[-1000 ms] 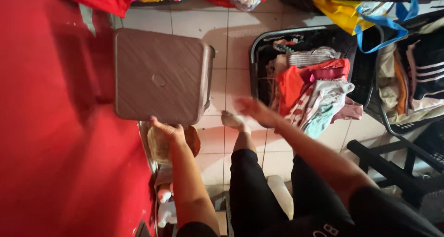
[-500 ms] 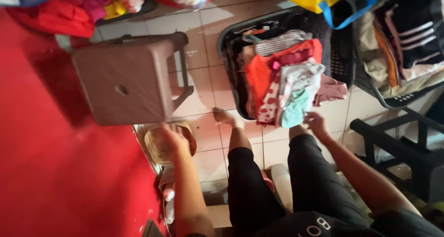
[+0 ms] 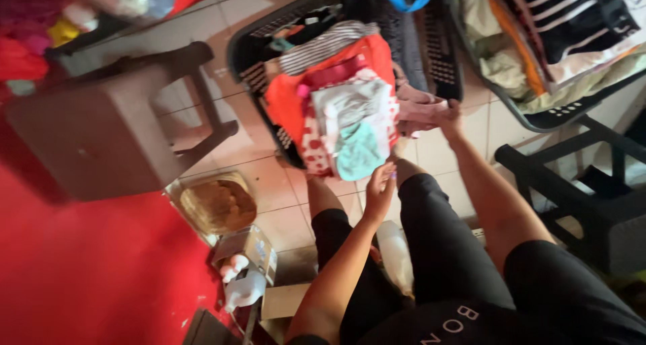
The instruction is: The person folds a shirt by hand on an ironing board and places it into a laundry basket with other clothes.
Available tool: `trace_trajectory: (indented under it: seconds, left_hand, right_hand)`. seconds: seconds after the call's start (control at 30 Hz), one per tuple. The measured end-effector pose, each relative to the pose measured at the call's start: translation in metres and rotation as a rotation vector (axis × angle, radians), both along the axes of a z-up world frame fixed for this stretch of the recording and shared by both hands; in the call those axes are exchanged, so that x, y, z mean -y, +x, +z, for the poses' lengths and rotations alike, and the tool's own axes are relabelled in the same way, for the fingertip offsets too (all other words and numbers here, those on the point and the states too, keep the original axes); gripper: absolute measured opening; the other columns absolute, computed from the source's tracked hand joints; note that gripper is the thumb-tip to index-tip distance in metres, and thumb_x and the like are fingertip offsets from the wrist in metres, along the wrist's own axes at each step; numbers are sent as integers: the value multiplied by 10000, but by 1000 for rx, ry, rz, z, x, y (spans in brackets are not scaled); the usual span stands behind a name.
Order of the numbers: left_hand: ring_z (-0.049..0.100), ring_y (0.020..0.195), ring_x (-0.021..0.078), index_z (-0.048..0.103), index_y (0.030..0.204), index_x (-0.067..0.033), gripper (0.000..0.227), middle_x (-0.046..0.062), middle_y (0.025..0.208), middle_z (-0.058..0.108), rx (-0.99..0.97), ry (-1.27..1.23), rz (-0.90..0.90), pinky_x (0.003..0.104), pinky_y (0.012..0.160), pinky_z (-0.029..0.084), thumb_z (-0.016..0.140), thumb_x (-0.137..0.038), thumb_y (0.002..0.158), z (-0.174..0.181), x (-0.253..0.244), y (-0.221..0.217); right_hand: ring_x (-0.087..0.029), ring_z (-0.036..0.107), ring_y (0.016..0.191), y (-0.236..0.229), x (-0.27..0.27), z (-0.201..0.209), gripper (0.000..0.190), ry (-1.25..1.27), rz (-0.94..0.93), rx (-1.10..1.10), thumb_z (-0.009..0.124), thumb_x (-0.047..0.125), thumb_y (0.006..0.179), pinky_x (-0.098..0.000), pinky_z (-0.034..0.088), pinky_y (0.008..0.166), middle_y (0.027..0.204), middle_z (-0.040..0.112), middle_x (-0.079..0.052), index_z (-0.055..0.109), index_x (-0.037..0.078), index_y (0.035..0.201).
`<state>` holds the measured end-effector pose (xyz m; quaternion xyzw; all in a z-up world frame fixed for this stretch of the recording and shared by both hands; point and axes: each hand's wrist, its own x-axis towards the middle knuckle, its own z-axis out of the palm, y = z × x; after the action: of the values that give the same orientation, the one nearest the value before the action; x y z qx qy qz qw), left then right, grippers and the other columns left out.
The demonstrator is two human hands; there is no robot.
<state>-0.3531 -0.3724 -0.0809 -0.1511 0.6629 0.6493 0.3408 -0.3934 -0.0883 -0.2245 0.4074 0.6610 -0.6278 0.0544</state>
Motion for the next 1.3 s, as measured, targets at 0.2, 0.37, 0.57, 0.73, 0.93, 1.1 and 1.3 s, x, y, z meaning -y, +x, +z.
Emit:
trace_trajectory:
  seconds: [0.2,0.37,0.57,0.73,0.93,1.1,1.3]
  left_hand:
    - [492,1339,309,443,1523,-16,610,208,1498,463,-59,-92,-16,413,1080,435,565,-415,1078,-99,-118,-37]
    - [550,1053,310,453,1426,-108,753,131,1363,502,715,174,398,450,806,480,495,-669,924,-142,-162,-111]
    - [596,1201,290,511,1418,-65,626,131,1343,583,570,678,559,425,993,529,664,-442,942,-136,-164,-162]
    - [590,1175,282,494,1438,-95,608,118,1310,586,463,552,522,433,972,500,729,-207,888,-149,-162,-165]
    - [577,1244,239,505,1438,-22,552,135,1365,614,318,367,274,356,1079,447,701,-162,942,-170,-139,-128]
    - [521,1390,207,525,1487,10,569,93,1493,589,89,390,-45,357,1195,407,683,-152,965,-148,-124,-110]
    - [497,1382,195,395,1560,-10,654,65,1486,550,518,705,426,363,1164,396,660,-123,973,-156,-133,-119]
  right_hand:
    - [-212,698,863,-4,-8,-5,218,-355,-121,254,658,7,907,-353,606,740,962,735,-50,719,34,1114]
    - [-256,711,1036,-17,-17,14,194,244,234,-7,641,-53,949,-399,584,881,1105,739,-163,769,-3,1086]
    - [-446,471,1437,-69,-13,122,517,601,730,-394,707,-88,663,-512,460,1142,1492,542,-154,799,109,1132]
    - [-452,427,1455,-49,-27,74,527,647,878,-481,761,10,779,-527,399,1200,1564,474,-211,720,187,1274]
    - [-355,493,1460,-4,-31,26,596,167,129,-120,693,305,1025,-484,419,1208,1574,491,-175,448,102,1529]
    - [-279,475,1464,-59,-63,30,728,-760,-139,-234,709,380,1011,-425,378,1228,1597,450,-174,399,25,1566]
    - [-329,610,1311,-110,-77,13,652,-1269,20,-60,753,250,914,-487,466,1157,1427,614,-192,525,-23,1461]
